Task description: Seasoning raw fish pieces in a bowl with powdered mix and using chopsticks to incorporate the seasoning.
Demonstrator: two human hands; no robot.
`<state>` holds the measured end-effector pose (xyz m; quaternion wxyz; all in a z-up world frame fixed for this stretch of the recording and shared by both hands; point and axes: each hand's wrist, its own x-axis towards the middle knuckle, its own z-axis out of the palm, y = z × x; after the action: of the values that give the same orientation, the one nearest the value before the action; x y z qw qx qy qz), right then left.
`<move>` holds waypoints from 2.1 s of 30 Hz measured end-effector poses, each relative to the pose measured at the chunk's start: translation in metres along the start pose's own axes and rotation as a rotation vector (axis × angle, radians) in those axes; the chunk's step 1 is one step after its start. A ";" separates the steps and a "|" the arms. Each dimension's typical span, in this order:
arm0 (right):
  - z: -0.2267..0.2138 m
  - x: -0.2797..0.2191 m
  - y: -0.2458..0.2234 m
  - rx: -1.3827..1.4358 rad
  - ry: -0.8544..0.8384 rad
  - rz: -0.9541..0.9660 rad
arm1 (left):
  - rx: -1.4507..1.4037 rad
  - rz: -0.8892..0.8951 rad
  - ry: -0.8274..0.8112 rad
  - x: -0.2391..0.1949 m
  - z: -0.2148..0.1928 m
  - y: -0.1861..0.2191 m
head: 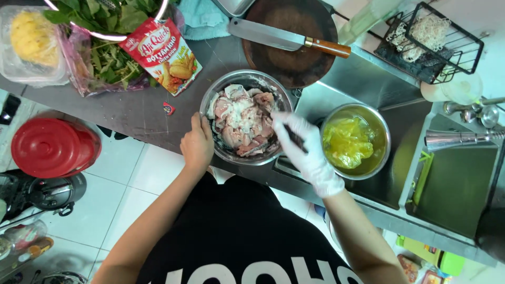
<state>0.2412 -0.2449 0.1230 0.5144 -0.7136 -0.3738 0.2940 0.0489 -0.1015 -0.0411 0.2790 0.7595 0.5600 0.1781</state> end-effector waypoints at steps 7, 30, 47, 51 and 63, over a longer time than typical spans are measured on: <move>-0.015 -0.044 -0.018 -0.263 -0.112 -0.296 | -0.020 0.005 0.056 -0.001 0.005 0.000; 0.004 -0.030 0.046 -0.280 -0.208 -0.585 | 0.005 0.162 0.104 0.007 0.006 -0.007; -0.080 0.064 0.053 -0.045 -0.172 0.050 | 0.004 0.117 0.059 0.007 0.001 0.000; -0.096 0.065 0.067 0.083 -0.258 0.243 | -0.034 0.114 0.104 0.011 0.004 0.002; 0.004 0.011 0.134 0.791 0.091 0.566 | -0.062 0.111 0.013 0.014 -0.006 0.004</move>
<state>0.2749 -0.2590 -0.0064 0.6619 -0.5491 -0.0016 0.5102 0.0533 -0.0875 -0.0346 0.2883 0.7791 0.5133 0.2155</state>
